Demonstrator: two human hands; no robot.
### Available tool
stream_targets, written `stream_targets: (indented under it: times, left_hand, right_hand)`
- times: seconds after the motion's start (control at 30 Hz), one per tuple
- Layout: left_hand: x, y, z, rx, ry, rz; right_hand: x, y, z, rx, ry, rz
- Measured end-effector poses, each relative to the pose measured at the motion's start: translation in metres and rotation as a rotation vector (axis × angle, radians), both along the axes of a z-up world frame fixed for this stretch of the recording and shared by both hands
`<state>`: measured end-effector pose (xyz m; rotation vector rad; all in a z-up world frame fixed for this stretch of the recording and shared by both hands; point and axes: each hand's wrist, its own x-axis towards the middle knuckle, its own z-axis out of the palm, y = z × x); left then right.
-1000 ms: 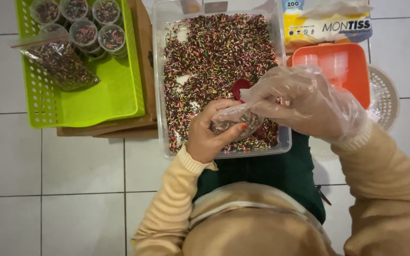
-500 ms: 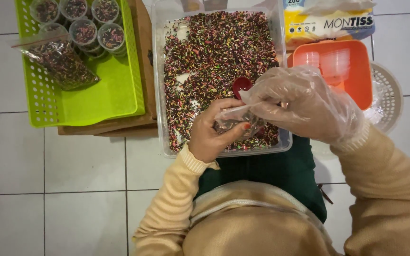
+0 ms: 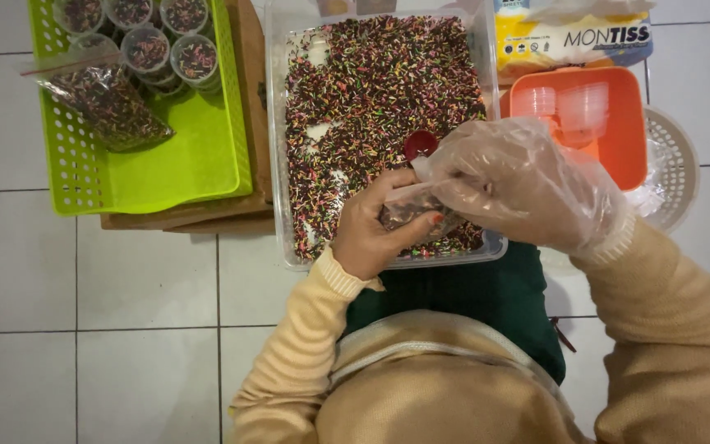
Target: Packaging multi-colored sprinkles into small plastic bags using a spoon
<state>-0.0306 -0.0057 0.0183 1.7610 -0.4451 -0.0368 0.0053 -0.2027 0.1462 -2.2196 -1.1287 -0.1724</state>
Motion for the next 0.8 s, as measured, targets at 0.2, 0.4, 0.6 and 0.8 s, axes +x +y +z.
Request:
stream_targets:
  times: [0.2, 0.4, 0.6, 0.8]
  left_hand:
    - [-0.001, -0.003, -0.006, 0.009, -0.053, 0.027]
    - [-0.001, 0.000, -0.001, 0.014, 0.032, 0.027]
    - [-0.002, -0.002, 0.007, -0.062, 0.114, -0.069]
    - [-0.002, -0.003, 0.001, -0.049, 0.094, -0.041]
  right_hand:
    - [-0.006, -0.001, 0.000, -0.033, -0.120, -0.025]
    - [-0.005, 0.001, -0.001, 0.013, -0.047, -0.034]
    - [-0.005, 0.007, 0.003, 0.035, 0.018, -0.011]
    - [-0.005, 0.006, -0.001, 0.050, 0.003, -0.005]
